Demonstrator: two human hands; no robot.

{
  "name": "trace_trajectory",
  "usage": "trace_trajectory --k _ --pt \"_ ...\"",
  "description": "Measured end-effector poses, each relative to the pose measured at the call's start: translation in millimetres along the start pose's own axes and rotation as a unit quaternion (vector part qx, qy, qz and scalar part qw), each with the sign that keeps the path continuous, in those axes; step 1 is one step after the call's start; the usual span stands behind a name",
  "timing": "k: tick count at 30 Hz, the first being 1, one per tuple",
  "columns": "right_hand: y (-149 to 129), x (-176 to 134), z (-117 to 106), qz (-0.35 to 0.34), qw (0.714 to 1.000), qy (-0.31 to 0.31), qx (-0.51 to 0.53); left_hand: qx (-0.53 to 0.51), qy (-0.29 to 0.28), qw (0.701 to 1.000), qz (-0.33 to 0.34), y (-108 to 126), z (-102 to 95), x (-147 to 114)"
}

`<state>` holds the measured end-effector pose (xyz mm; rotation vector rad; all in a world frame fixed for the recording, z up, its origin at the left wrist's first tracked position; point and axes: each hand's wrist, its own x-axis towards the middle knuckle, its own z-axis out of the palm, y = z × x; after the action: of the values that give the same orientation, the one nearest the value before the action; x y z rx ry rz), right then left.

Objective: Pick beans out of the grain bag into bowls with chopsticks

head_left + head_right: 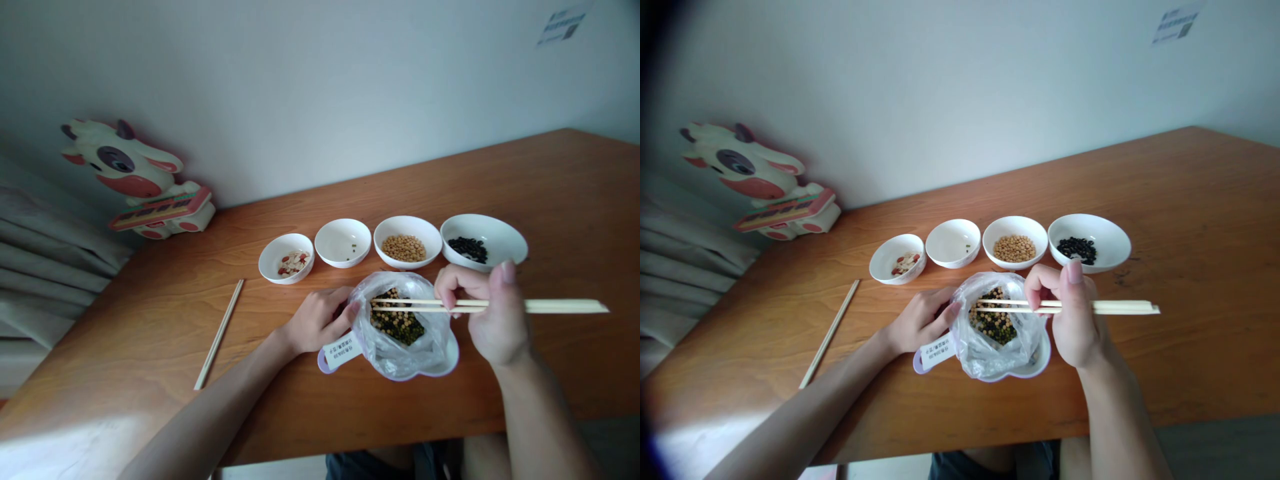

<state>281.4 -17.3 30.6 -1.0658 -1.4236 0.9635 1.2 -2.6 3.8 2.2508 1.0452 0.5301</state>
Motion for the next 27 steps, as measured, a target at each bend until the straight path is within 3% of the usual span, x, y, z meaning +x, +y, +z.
trace_trajectory --k 17,27 --pt "7.2 -3.2 -0.4 0.009 0.999 -0.038 0.013 -0.001 0.007 1.000 0.000 -2.0 2.2 -0.7" --pt "5.9 -3.5 0.3 -0.010 1.000 -0.017 -0.004 -0.004 0.005 1.000 0.000 -2.5 1.2 -0.8"
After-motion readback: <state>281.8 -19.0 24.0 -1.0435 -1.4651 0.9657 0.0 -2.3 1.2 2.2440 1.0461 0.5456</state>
